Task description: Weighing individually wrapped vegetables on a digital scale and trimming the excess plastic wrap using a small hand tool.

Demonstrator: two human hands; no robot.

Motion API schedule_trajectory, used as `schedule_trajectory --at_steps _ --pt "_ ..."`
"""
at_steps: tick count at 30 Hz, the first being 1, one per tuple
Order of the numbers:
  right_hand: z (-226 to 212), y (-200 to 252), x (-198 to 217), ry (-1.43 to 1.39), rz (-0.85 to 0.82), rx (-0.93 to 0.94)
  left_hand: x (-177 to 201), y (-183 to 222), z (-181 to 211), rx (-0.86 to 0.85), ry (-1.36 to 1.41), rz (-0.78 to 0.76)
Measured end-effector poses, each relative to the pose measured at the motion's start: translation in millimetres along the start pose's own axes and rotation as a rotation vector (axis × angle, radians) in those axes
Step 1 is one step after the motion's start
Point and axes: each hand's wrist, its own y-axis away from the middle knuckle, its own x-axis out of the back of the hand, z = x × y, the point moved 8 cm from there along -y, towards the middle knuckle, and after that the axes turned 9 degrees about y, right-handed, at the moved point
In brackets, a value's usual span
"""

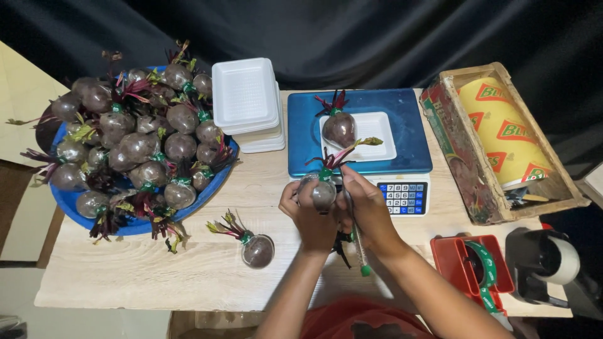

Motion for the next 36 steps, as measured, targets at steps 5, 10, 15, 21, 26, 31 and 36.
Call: schedule_trajectory --at_steps 5,10,15,21,26,31,36 --pt "-16.2 -1.5 -3.3 0.114 0.085 0.085 -11.9 -5.3 7.3 0.046 0.018 -0.069" --pt "-28.2 -20.0 0.2 0.228 0.075 0.31 -13.0 -34.2 36.4 -0.08 -0.028 0.014" --pt "-47.8 -44.6 9.2 0.409 0.113 0.432 -26.2 -55.3 40.5 0.017 0.05 0.006" --pt "-54.2 -48.6 36.9 0.385 0.153 0.388 -33.7 -67.2 1.1 0.513 0.289 -0.06" --pt "72.3 -34.2 58.2 1.024 0.056 0.741 -41.1 -66.9 -34.6 0.831 0.465 -0.088" --pt "191.3 -2.5 76.2 1.031 -0.211 -0.26 -66.9 -71.2 4.3 1.043 0.63 -0.422" --pt "196.5 1.5 77.7 1.193 -0.253 -0.037 -115.9 -78.4 42.7 0.664 0.421 -0.618"
